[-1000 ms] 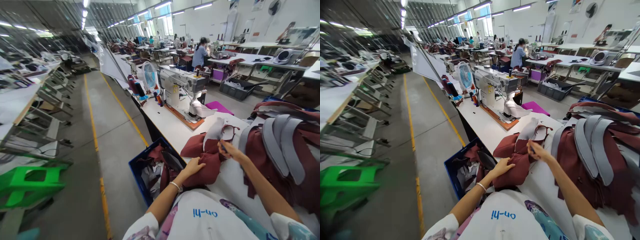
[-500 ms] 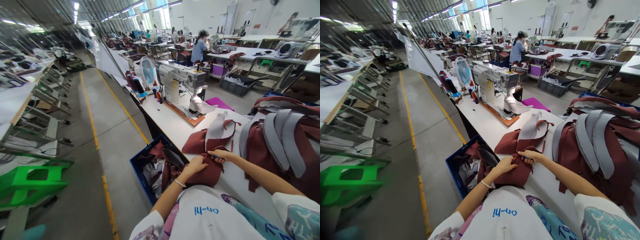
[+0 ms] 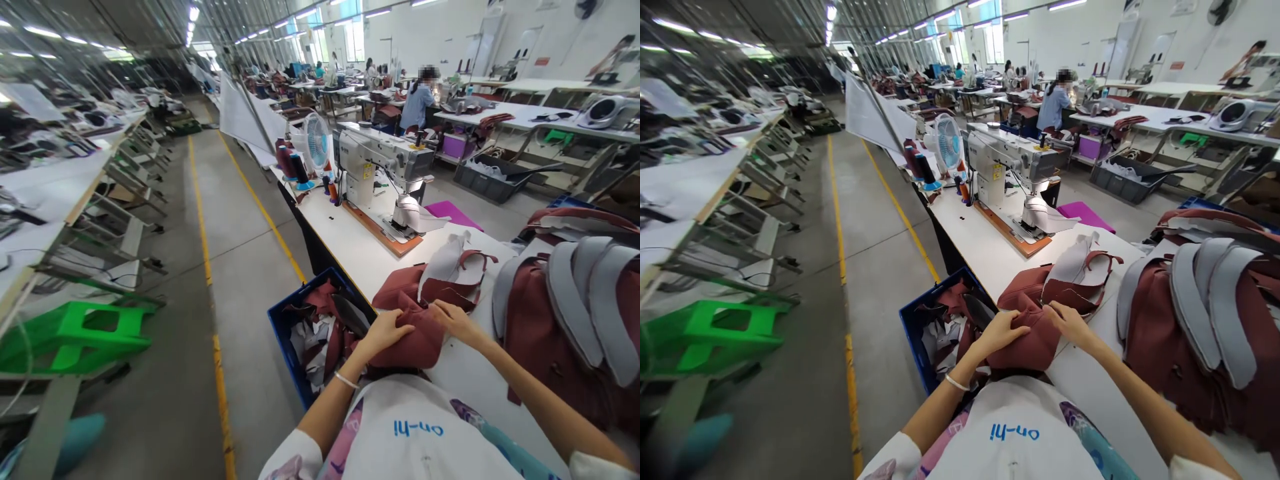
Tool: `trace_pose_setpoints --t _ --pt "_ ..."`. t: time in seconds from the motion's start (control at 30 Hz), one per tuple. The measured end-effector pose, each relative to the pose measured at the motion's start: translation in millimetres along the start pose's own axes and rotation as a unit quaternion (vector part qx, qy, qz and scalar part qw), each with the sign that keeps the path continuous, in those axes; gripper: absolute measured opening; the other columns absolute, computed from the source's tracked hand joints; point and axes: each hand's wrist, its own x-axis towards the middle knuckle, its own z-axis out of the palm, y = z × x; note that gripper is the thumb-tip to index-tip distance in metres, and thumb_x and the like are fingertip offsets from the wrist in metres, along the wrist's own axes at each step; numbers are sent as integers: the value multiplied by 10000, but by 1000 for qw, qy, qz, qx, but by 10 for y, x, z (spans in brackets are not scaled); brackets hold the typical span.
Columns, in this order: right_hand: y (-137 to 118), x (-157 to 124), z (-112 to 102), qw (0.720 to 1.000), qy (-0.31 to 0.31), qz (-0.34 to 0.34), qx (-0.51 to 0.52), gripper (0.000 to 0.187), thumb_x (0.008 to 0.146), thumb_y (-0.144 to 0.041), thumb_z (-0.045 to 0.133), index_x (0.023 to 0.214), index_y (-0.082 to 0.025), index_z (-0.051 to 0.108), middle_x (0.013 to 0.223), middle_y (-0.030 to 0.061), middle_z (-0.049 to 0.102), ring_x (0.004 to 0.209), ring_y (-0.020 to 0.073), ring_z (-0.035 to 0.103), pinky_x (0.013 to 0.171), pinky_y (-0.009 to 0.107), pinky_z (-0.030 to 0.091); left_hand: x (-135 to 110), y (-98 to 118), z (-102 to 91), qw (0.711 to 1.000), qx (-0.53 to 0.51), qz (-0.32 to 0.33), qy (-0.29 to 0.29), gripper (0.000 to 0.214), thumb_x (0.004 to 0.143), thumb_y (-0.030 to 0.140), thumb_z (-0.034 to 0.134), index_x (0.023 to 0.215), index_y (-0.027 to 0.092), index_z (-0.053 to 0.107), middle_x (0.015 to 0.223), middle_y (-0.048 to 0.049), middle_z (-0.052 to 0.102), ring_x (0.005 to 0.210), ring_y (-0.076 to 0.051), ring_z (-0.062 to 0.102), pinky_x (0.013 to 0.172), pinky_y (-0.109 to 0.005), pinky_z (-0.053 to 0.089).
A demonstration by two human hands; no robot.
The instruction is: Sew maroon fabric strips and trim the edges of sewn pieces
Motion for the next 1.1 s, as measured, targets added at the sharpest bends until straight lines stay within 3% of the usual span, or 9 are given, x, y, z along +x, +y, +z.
trace_pose_setpoints --t 0.13,0.3,0.37,0.5,0.73,0.83,0.93,1.0,1.1 --pt "-202 -165 -22 986 16 -84 -147 413 900 -609 410 885 -232 575 682 13 604 655 207 595 614 279 422 -173 163 -378 996 -68 42 51 401 824 554 579 834 155 611 788 -14 636 701 -155 541 605 -252 326" --pt "-441 -127 -89 961 -13 -140 -239 422 958 -560 339 1114 -228 549 778 47 657 730 246 634 650 288 378 -261 328 -714 987 -143 73 22 344 813 491 616 853 149 620 820 3 613 756 -148 519 660 -230 354" --pt "-503 -90 -122 951 -22 -159 -263 425 967 -559 319 1125 -225 531 786 49 657 708 236 627 639 284 359 -274 340 -774 986 -149 73 9 346 808 488 620 857 146 629 807 7 601 747 -143 504 655 -227 350" --pt "-575 -29 -168 933 -41 -184 -307 400 953 -584 341 918 -230 523 675 24 613 630 222 600 575 271 300 -282 321 -796 984 -147 101 -1 351 811 479 620 919 146 642 811 15 591 749 -136 490 673 -228 350" --pt "-641 22 -189 912 -30 -229 -339 389 948 -583 369 895 -234 530 722 31 651 612 198 597 574 263 301 -268 311 -807 985 -136 107 -21 366 812 490 620 930 145 649 793 16 560 739 -132 465 663 -222 354" --pt "-656 8 -242 919 -15 -230 -320 421 956 -583 323 834 -232 520 652 14 610 560 182 564 570 262 322 -284 322 -833 981 -149 122 -33 373 811 484 627 966 145 652 801 17 565 747 -131 467 683 -222 364" --pt "-634 -39 -292 940 97 -194 -265 407 958 -569 296 907 -224 505 660 25 594 607 207 574 602 281 367 -315 330 -875 977 -171 124 -35 398 805 491 636 993 141 652 826 15 583 769 -138 487 703 -227 379" --pt "-606 -74 -280 954 147 -148 -216 373 913 -585 410 906 -218 475 689 29 597 641 214 573 611 286 379 -329 324 -924 974 -186 123 -35 413 801 499 639 999 137 654 858 8 605 794 -149 509 722 -234 396" --pt "-602 -102 -165 985 81 -121 -90 402 796 -563 626 801 -221 416 704 -7 544 627 163 507 583 255 375 -330 302 -1023 972 -195 127 -32 420 802 504 640 1004 136 660 878 -3 634 822 -170 549 756 -254 430"
